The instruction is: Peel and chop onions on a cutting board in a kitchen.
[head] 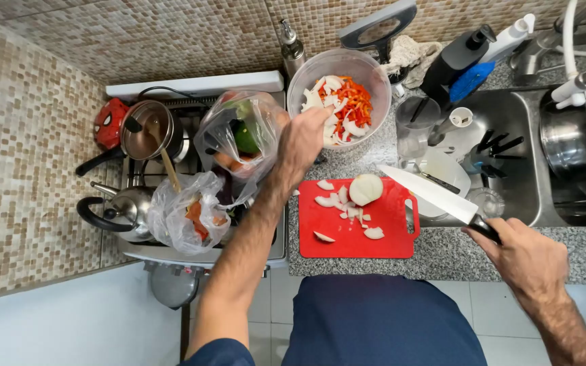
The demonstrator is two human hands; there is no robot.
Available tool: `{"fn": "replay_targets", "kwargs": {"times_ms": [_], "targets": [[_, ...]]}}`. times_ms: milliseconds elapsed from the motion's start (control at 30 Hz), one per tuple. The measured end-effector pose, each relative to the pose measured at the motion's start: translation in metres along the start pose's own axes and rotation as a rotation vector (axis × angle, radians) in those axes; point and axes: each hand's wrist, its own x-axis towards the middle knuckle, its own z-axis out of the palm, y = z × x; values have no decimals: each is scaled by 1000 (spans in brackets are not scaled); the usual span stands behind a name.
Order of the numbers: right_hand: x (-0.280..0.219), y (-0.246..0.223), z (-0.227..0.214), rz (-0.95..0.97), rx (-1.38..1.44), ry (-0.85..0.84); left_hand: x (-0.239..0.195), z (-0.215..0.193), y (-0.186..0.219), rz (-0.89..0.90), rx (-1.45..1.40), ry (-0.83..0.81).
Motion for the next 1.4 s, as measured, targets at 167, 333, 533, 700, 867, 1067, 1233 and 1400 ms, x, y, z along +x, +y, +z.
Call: {"fn": "replay_targets", "kwargs": {"times_ms": [167, 333, 533, 700, 867, 1067, 1233, 1400], "targets": [[-33, -25, 15, 167, 408, -142, -136, -8, 23, -353, -51, -83], [-52, -53, 11, 290, 507, -453, -209, 18, 3, -509, 155, -359], [-59, -61, 8, 283, 582, -476, -209, 37, -17, -443, 239, -323], [-65, -61, 9, 327, 586, -567, -218, 47, -35, -321, 186, -202], [-86, -60, 23, 363, 590, -588, -207, 24, 24, -219, -18, -313], [-94, -63, 18, 380, 583, -601, -247, 17, 43, -92, 46, -374], [-98, -67, 19, 383, 605, -606, -260, 12, 55, -65, 117, -462], [-103, -66, 21, 375, 532, -511, -227, -50, 84, -316, -97, -25]]}}
